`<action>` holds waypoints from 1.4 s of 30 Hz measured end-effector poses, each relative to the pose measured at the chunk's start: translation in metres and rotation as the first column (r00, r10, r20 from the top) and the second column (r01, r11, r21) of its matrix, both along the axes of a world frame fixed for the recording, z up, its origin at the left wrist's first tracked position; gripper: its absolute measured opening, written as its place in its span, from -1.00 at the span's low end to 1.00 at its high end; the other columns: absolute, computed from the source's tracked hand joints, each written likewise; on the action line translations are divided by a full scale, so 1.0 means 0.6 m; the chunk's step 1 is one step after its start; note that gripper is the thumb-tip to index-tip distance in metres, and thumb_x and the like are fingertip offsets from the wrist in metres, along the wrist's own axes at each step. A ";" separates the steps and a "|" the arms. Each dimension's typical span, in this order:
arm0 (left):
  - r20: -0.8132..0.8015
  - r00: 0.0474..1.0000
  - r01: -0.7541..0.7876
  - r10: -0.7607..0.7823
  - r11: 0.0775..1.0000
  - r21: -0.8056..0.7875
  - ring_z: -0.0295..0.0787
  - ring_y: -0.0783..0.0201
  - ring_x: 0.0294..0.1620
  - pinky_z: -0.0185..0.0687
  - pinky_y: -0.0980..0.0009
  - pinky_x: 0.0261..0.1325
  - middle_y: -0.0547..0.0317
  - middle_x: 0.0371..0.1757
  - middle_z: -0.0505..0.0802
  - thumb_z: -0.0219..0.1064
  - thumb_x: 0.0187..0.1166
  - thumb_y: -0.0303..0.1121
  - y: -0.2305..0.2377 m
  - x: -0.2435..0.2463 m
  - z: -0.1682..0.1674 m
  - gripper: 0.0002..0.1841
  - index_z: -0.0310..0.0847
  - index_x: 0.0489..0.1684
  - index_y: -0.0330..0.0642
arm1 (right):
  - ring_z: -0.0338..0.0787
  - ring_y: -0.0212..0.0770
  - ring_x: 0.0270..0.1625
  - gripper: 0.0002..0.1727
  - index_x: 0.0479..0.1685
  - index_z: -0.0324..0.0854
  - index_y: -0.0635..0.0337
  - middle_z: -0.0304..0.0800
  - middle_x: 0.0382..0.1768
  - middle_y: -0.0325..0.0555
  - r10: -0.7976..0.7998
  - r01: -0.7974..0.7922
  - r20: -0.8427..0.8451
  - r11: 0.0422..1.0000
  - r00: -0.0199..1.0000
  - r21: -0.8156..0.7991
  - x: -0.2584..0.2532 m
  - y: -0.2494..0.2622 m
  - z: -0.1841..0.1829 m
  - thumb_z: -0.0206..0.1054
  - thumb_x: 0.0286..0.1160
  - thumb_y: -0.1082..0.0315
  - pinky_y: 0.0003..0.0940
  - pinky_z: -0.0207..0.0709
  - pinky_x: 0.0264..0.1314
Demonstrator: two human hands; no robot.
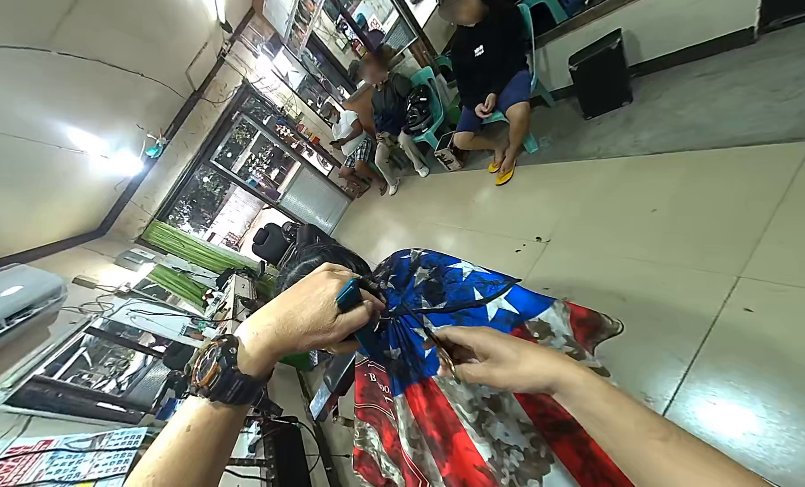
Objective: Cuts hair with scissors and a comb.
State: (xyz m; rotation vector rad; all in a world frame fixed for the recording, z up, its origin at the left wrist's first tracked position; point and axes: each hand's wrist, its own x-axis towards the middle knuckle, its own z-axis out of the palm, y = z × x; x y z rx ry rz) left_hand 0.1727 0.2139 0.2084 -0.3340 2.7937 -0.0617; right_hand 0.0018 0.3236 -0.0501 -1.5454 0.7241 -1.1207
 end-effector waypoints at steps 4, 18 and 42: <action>0.003 1.000 -0.002 0.002 1.000 0.000 0.73 0.53 0.29 0.41 0.31 0.59 0.47 0.04 0.93 0.02 0.75 -0.13 0.003 -0.005 -0.001 -0.58 0.93 -0.12 0.08 | 0.72 -0.39 -0.14 -0.55 0.27 0.58 0.17 0.73 -0.11 -0.15 -0.024 0.020 -0.046 0.995 0.999 -0.099 0.002 -0.031 0.028 0.47 0.45 0.20 -0.40 0.64 0.02; 0.044 0.997 -0.058 0.057 0.998 0.030 0.72 0.54 0.28 0.39 0.32 0.60 0.48 0.06 0.92 0.01 0.72 -0.12 -0.004 -0.008 -0.003 -0.58 0.92 -0.11 0.10 | 0.70 -0.35 -0.08 -0.58 0.24 0.55 0.20 0.71 -0.08 -0.13 -0.031 0.012 -0.096 0.981 0.995 -0.195 -0.009 -0.058 0.052 0.40 0.48 0.20 -0.34 0.59 0.05; 0.030 0.996 -0.080 0.079 0.996 0.043 0.72 0.57 0.27 0.35 0.35 0.64 0.50 -0.01 0.92 0.03 0.70 -0.15 -0.001 -0.009 -0.002 -0.60 0.91 -0.20 0.09 | 0.64 -0.42 -0.23 -0.65 0.19 0.57 0.18 0.68 -0.23 -0.20 0.029 -0.074 -0.191 0.970 0.981 -0.233 -0.048 -0.082 0.106 0.39 0.50 0.26 -0.40 0.55 -0.11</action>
